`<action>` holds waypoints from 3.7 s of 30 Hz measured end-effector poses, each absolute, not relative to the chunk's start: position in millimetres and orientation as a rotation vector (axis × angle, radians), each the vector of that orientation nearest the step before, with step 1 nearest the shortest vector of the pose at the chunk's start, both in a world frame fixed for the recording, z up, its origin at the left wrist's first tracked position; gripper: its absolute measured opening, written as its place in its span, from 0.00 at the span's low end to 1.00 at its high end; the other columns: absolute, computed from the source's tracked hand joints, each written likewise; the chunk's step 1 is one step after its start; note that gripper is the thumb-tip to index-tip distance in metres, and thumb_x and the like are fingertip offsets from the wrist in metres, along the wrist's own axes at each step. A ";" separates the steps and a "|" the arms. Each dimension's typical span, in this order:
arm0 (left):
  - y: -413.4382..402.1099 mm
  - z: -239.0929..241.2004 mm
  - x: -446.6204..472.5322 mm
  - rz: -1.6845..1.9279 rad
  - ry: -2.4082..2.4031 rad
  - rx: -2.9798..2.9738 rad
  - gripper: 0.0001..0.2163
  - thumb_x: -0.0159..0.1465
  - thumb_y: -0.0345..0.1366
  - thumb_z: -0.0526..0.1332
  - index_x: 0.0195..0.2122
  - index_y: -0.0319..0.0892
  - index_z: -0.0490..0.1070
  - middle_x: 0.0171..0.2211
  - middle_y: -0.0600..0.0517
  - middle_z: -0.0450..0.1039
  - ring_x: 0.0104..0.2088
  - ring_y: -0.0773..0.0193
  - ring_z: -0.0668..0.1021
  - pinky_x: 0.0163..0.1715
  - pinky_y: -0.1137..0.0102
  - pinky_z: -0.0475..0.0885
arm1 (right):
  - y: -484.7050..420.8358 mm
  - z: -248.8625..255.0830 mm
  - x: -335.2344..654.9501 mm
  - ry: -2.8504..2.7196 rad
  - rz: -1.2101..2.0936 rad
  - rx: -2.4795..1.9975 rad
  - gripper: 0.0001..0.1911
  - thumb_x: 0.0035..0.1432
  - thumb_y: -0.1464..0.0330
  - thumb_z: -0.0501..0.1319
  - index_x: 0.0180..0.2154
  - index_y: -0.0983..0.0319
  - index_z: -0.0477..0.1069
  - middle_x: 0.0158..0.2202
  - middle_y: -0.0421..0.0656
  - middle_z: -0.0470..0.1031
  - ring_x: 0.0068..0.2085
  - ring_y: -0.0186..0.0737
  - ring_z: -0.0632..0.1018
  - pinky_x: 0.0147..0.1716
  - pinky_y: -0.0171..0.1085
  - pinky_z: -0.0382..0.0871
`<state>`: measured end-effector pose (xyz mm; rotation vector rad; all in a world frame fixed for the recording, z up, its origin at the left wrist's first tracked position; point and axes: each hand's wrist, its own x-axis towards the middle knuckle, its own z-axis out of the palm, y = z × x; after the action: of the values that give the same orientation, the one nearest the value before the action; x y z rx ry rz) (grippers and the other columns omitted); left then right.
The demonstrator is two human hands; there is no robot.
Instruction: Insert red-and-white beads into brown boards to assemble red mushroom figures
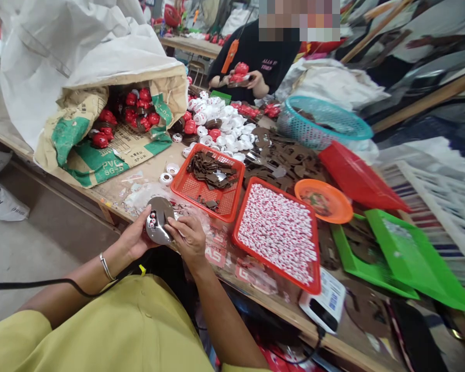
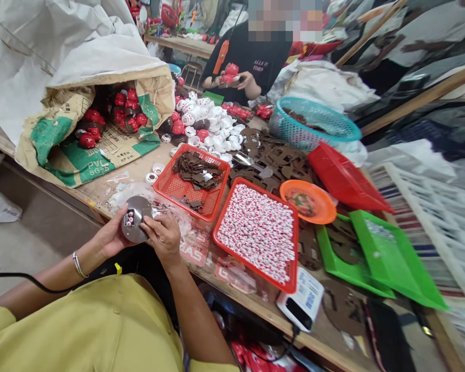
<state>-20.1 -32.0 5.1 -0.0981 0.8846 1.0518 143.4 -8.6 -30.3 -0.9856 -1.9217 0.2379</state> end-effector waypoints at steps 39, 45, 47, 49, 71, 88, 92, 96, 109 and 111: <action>-51.4 -5.8 -48.1 0.377 0.465 0.037 0.40 0.57 0.66 0.54 0.59 0.37 0.65 0.51 0.29 0.72 0.47 0.36 0.77 0.37 0.46 0.73 | 44.8 41.6 167.1 -1.919 2.108 -0.767 0.23 0.49 0.55 0.70 0.41 0.65 0.81 0.33 0.43 0.81 0.30 0.35 0.78 0.30 0.31 0.71; -76.8 -3.5 -21.8 0.367 0.383 0.052 0.35 0.56 0.62 0.61 0.53 0.36 0.72 0.47 0.33 0.75 0.44 0.39 0.79 0.37 0.49 0.74 | 49.8 38.3 134.4 -2.186 2.087 -0.536 0.20 0.52 0.55 0.67 0.38 0.65 0.81 0.29 0.41 0.79 0.27 0.32 0.75 0.29 0.30 0.68; -79.6 -4.2 -18.8 0.436 0.420 0.074 0.27 0.53 0.52 0.68 0.47 0.36 0.75 0.44 0.36 0.77 0.41 0.44 0.80 0.38 0.54 0.75 | 50.1 36.7 127.2 -2.269 1.856 -0.526 0.15 0.54 0.58 0.66 0.37 0.63 0.80 0.30 0.40 0.79 0.29 0.32 0.75 0.30 0.30 0.68; -75.9 -5.0 -18.9 0.563 0.512 0.106 0.20 0.50 0.40 0.72 0.42 0.34 0.77 0.40 0.39 0.79 0.37 0.51 0.80 0.39 0.60 0.75 | 51.9 41.3 129.3 -2.212 1.583 -0.611 0.11 0.55 0.61 0.65 0.36 0.61 0.80 0.32 0.41 0.79 0.33 0.34 0.76 0.35 0.32 0.69; -34.2 -2.7 -58.1 1.240 0.999 0.141 0.16 0.51 0.32 0.66 0.42 0.37 0.74 0.34 0.46 0.79 0.30 0.59 0.80 0.29 0.68 0.76 | 24.6 -10.8 199.3 -2.276 0.607 -1.379 0.13 0.61 0.74 0.56 0.40 0.61 0.80 0.42 0.47 0.81 0.45 0.43 0.80 0.48 0.41 0.71; -31.3 -7.9 -62.4 1.282 0.637 -0.089 0.19 0.58 0.39 0.61 0.49 0.36 0.73 0.39 0.43 0.79 0.39 0.51 0.80 0.46 0.51 0.74 | 58.8 -51.4 144.8 -2.607 0.459 -1.471 0.09 0.57 0.76 0.59 0.30 0.65 0.78 0.36 0.49 0.77 0.36 0.40 0.76 0.37 0.34 0.65; -32.3 -6.1 -60.4 1.220 0.607 -0.119 0.17 0.60 0.41 0.61 0.46 0.35 0.74 0.36 0.42 0.78 0.35 0.52 0.80 0.43 0.50 0.75 | 60.2 -51.0 151.4 -2.580 0.433 -1.450 0.09 0.56 0.77 0.57 0.29 0.65 0.76 0.32 0.48 0.77 0.35 0.41 0.75 0.38 0.35 0.65; -31.2 -4.9 -55.5 1.292 0.703 -0.137 0.15 0.59 0.39 0.63 0.44 0.36 0.74 0.36 0.43 0.79 0.34 0.54 0.80 0.42 0.54 0.76 | 56.7 -45.1 160.0 -2.485 0.421 -1.475 0.10 0.56 0.76 0.56 0.33 0.65 0.76 0.33 0.47 0.77 0.36 0.42 0.75 0.39 0.36 0.66; -36.7 -2.0 -25.7 1.436 0.940 0.015 0.16 0.54 0.37 0.68 0.44 0.37 0.76 0.38 0.45 0.80 0.37 0.56 0.81 0.39 0.65 0.77 | 10.2 21.8 143.8 -1.917 1.012 -1.127 0.17 0.58 0.66 0.57 0.48 0.63 0.74 0.30 0.41 0.70 0.30 0.35 0.70 0.31 0.33 0.65; -38.1 -4.8 -27.4 1.436 0.952 0.075 0.19 0.53 0.38 0.70 0.45 0.37 0.76 0.39 0.45 0.80 0.39 0.55 0.81 0.40 0.65 0.76 | 6.7 26.6 141.6 -1.940 0.952 -1.150 0.16 0.57 0.69 0.56 0.46 0.63 0.74 0.29 0.40 0.70 0.29 0.35 0.69 0.30 0.33 0.66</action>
<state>-27.4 -38.1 -4.8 0.0754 0.9525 1.4362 141.6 6.7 26.6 -1.1497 -1.9400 0.9517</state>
